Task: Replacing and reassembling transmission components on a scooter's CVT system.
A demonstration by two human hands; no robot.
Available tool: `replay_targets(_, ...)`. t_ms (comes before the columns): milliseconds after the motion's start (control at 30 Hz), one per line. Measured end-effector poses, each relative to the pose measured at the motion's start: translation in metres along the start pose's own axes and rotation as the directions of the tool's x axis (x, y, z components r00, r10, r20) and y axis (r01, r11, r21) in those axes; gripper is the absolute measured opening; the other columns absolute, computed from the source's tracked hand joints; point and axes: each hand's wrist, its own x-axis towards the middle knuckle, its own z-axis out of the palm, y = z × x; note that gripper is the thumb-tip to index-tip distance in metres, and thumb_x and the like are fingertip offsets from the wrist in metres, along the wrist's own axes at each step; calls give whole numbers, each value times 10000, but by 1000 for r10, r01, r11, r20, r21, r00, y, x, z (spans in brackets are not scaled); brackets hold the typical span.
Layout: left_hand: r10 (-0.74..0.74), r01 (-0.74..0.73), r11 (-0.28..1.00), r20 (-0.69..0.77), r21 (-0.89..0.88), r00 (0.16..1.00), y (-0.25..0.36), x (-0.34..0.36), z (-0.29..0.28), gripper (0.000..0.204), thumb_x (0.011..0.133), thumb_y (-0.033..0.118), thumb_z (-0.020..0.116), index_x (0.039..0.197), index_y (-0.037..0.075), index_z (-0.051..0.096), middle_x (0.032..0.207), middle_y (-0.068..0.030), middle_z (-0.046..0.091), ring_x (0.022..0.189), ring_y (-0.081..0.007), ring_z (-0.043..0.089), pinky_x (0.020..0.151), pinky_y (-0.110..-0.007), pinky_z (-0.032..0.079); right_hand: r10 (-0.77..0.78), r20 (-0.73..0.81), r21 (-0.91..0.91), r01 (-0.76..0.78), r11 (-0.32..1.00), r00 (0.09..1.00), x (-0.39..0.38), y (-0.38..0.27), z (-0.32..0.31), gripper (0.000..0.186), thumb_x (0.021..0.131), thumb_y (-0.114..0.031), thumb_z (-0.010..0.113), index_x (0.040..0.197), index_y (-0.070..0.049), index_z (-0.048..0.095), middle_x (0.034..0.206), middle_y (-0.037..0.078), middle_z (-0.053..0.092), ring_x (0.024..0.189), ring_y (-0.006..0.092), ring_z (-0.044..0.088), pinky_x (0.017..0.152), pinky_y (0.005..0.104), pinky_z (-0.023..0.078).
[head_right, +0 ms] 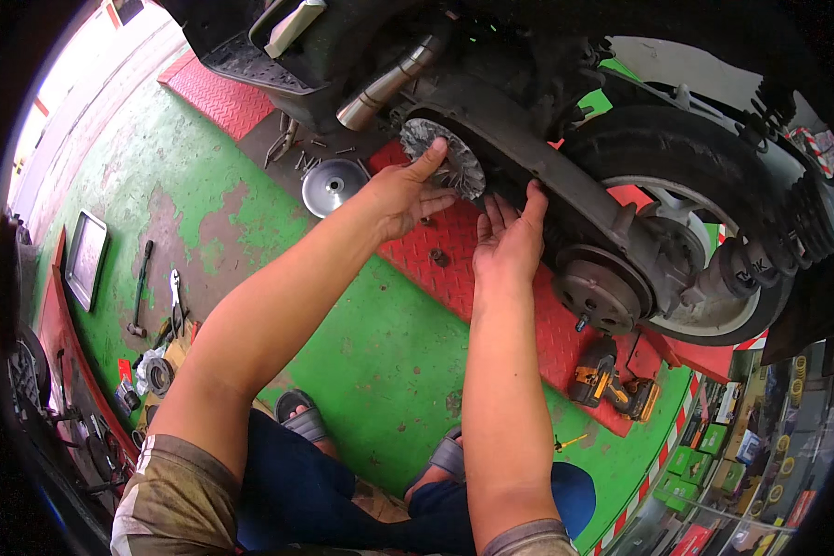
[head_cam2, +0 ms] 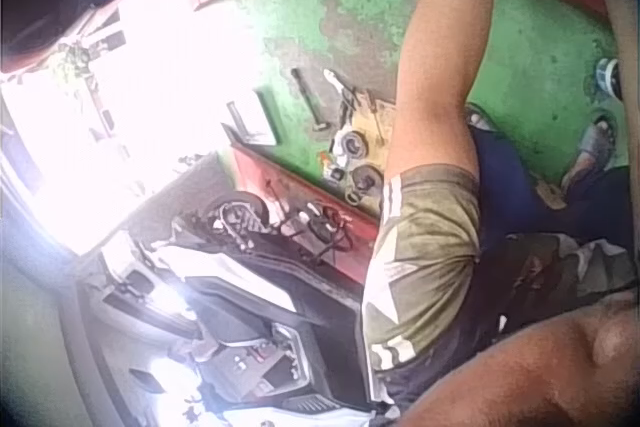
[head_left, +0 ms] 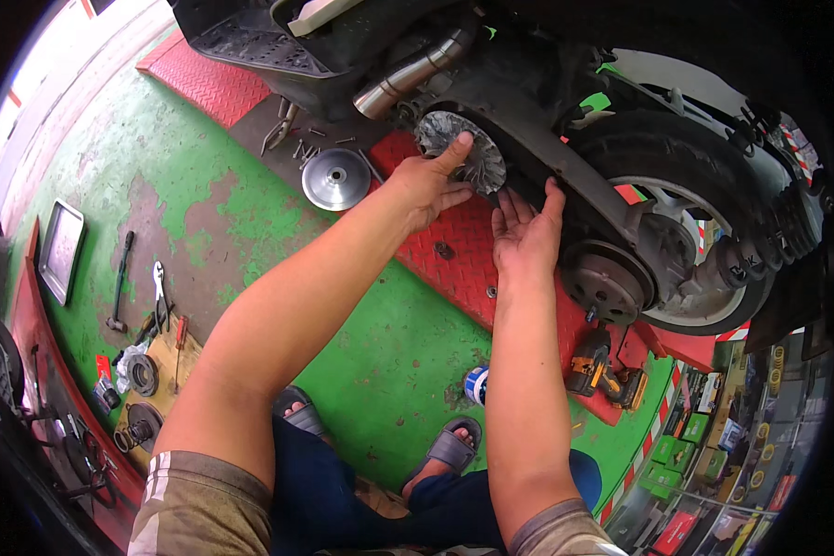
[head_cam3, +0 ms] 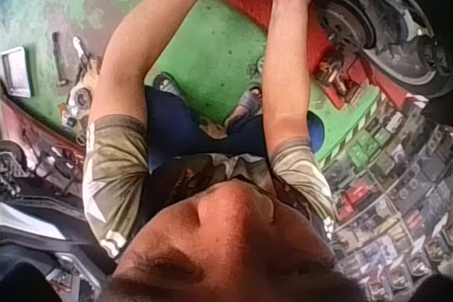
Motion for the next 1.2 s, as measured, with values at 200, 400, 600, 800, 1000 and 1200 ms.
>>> replay_targets(200, -28, 28, 1000, 7, 11, 1000, 1, 6, 0, 690, 889, 471, 772, 1294, -54, 583, 1314, -166, 639, 1237, -328, 599, 1102, -442, 479, 8, 26, 27, -9, 1000, 1000, 5, -1, -4, 932, 839, -575, 745, 1508, -52, 360, 1433, 208, 519, 1320, 279, 510, 1043, 385, 330)
replay_targets(400, 54, -55, 994, -11, -97, 998, -11, 3, 10, 641, 905, 448, 763, 1282, -39, 586, 1318, -161, 635, 1242, -298, 598, 1119, -445, 461, 7, 26, -5, -7, 1000, 1000, 3, -3, -5, 975, 822, -580, 759, 1498, -23, 331, 1419, 206, 538, 1320, 261, 516, 1053, 389, 308)
replay_targets(600, 49, -49, 998, 2, -47, 999, -7, 9, 5, 651, 902, 450, 767, 1296, -34, 582, 1329, -156, 623, 1216, -293, 605, 1101, -435, 470, 24, -5, 20, -24, 1000, 1000, 3, -2, -2, 920, 829, -586, 745, 1480, -47, 380, 1387, 193, 569, 1309, 258, 525, 1039, 386, 305)
replay_targets(800, 35, -35, 998, -2, -45, 999, -6, 6, 6, 675, 883, 456, 783, 1296, -37, 580, 1301, -169, 643, 1228, -313, 607, 1096, -437, 491, -1, -5, -17, 1, 1000, 1000, 1, 0, 0, 838, 865, -582, 690, 1377, 34, 442, 1335, 182, 603, 1294, 255, 545, 1093, 404, 300)
replay_targets(1000, 25, -24, 1000, -40, 15, 999, -2, 6, 6, 683, 858, 457, 806, 1271, -42, 593, 1248, -181, 669, 1176, -331, 640, 1031, -441, 547, 31, 35, -23, -31, 999, 999, 8, -1, -9, 922, 863, -597, 704, 1501, -31, 355, 1411, 206, 556, 1333, 259, 514, 1069, 400, 291)
replay_targets(1200, 36, -36, 999, -18, 24, 999, -2, 13, 0, 717, 831, 465, 824, 1266, -55, 589, 1245, -183, 670, 1173, -329, 641, 1030, -435, 545, 12, 54, -29, -10, 1000, 998, 7, 3, -7, 942, 854, -597, 718, 1484, -4, 346, 1418, 211, 551, 1314, 256, 529, 1026, 383, 325)
